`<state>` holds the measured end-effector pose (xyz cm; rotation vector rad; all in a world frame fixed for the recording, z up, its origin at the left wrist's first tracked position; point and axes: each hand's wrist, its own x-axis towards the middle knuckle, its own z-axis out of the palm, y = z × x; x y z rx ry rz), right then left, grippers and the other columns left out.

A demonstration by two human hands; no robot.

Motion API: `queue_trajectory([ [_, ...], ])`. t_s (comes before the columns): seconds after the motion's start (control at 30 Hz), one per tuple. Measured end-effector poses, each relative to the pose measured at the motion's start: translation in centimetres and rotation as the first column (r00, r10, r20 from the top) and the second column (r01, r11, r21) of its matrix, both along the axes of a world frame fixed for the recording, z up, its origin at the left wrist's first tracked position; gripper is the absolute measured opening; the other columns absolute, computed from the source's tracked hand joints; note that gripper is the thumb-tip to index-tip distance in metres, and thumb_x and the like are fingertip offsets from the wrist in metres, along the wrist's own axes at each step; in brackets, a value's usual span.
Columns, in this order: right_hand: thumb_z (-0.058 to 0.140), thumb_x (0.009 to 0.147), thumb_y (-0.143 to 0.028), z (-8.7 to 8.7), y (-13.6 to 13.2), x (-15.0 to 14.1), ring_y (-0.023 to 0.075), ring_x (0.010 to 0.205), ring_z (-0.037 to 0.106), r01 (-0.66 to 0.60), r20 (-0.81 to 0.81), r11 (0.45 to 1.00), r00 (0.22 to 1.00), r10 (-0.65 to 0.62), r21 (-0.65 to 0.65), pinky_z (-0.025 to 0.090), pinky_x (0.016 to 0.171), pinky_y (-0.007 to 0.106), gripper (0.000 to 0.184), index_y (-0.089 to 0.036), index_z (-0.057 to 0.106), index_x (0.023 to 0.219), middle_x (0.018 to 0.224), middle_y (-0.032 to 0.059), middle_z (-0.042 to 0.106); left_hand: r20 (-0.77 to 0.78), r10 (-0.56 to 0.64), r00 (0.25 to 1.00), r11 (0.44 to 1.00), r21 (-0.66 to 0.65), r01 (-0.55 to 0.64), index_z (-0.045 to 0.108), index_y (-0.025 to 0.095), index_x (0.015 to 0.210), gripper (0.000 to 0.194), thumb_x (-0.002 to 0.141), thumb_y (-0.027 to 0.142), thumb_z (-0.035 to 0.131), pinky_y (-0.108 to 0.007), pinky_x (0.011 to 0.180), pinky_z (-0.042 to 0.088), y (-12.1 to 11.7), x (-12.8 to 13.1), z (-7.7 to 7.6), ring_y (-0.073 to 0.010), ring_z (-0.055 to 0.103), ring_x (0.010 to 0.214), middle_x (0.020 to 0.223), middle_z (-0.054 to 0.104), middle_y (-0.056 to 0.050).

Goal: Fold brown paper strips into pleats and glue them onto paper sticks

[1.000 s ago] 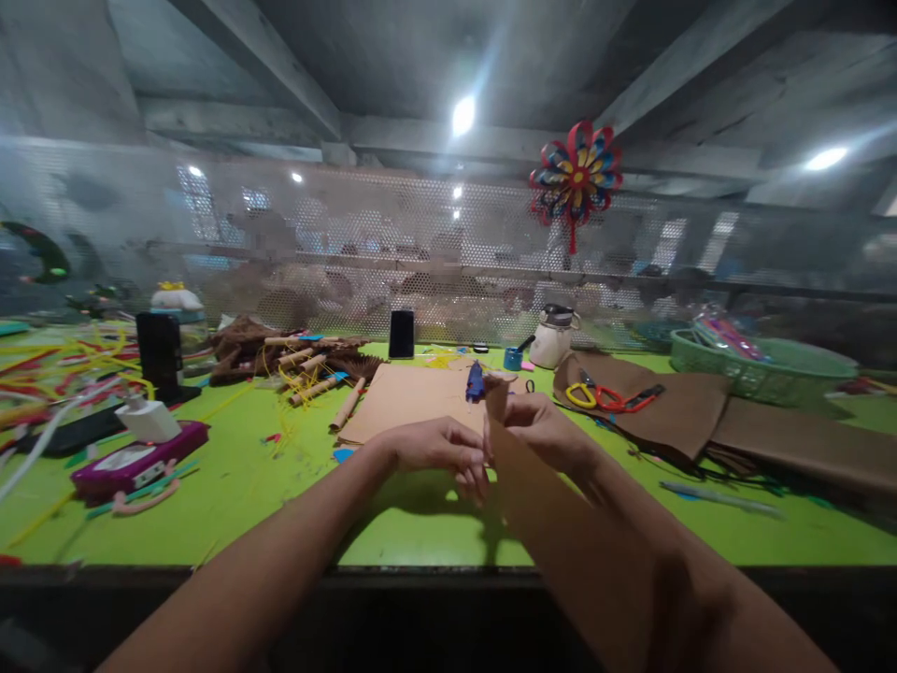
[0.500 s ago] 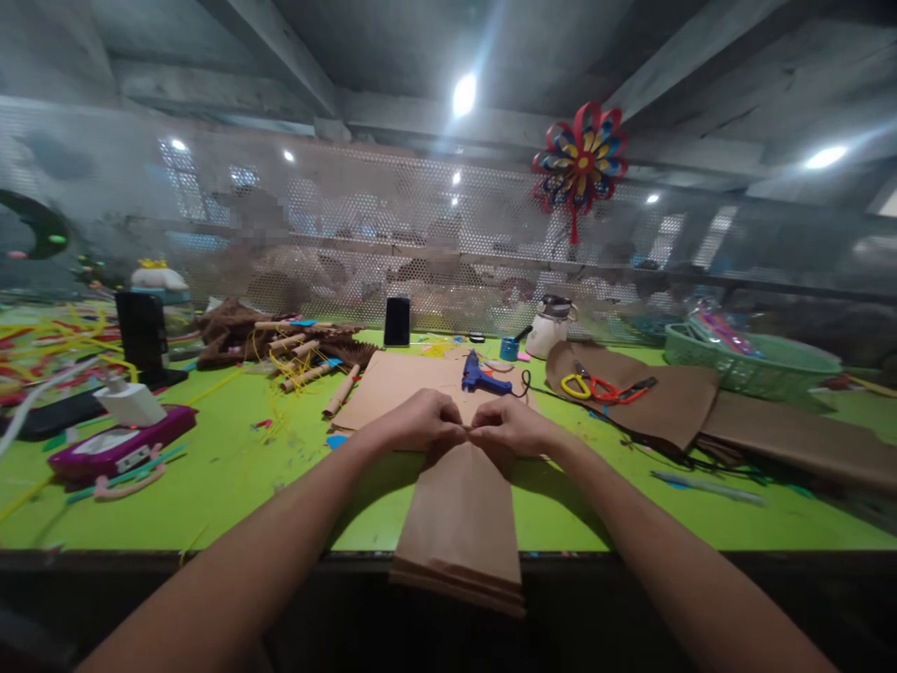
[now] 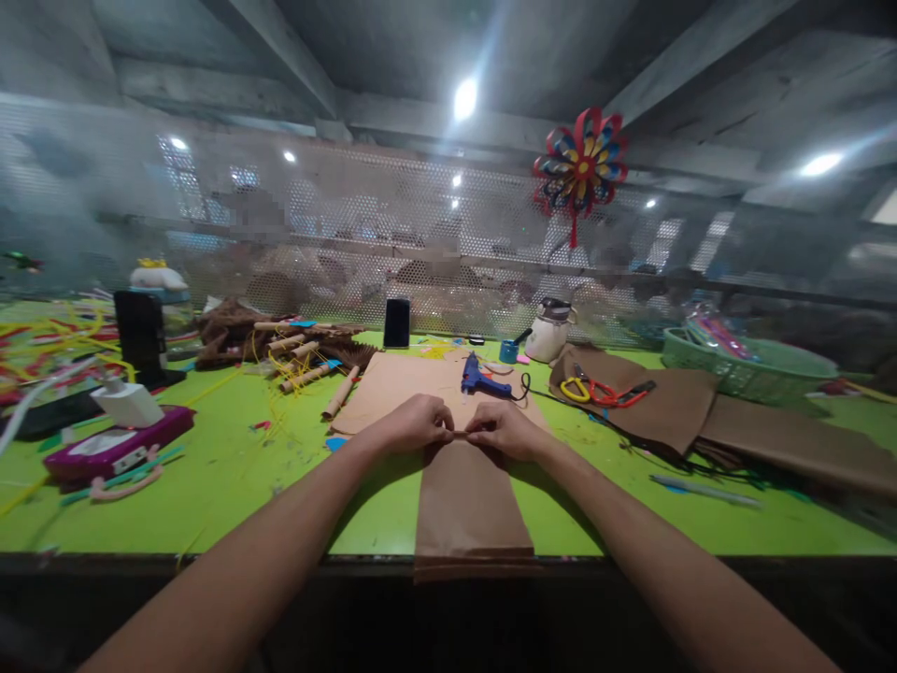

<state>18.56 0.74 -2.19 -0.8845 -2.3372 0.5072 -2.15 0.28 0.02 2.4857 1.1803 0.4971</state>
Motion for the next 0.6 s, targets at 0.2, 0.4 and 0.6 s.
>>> queue_trajectory([
  [0.2, 0.06, 0.076, -0.022, -0.07, 0.1, 0.2, 0.0127, 0.065, 0.053, -0.029, 0.076, 0.996, 0.997, 0.023, 0.084, 0.041, 0.059, 0.022, 0.015, -0.013, 0.071, 0.081, 0.07, 0.0056, 0.06, 0.016, -0.025, 1.0, 1.0, 0.015, 0.025, 0.067, 0.012, 0.071, 0.018, 0.069, 0.026, 0.057, -0.022, 0.052, 0.033, 0.66, 0.18, -0.86, -0.0114, 0.049, 0.056, 0.064, 0.061, -0.003],
  [0.4, 0.056, 0.078, -0.018, 0.0, -0.1, 0.34, 0.013, 0.068, 0.053, -0.039, 0.209, 0.98, 0.978, -0.003, 0.195, 0.039, 0.061, 0.022, 0.015, -0.015, 0.07, 0.083, 0.075, 0.0053, 0.061, -0.059, -0.064, 0.996, 0.997, 0.038, 0.066, 0.069, 0.013, 0.071, 0.018, 0.067, 0.016, 0.052, -0.022, 0.052, 0.031, 0.76, 0.01, -0.84, -0.0108, 0.047, 0.053, 0.061, 0.062, -0.003],
  [0.6, 0.05, 0.082, -0.018, 0.63, -0.82, -0.28, 0.0156, 0.074, 0.054, -0.046, 0.391, 0.938, 0.915, -0.099, 0.344, 0.037, 0.064, 0.024, 0.02, -0.015, 0.069, 0.082, 0.076, 0.0075, 0.062, -0.218, -0.056, 0.974, 0.979, 0.18, 0.097, 0.069, 0.015, 0.068, 0.022, 0.072, 0.023, 0.049, -0.024, 0.052, 0.03, 0.25, 0.29, -0.03, -0.013, 0.047, 0.053, 0.061, 0.063, -0.006],
])
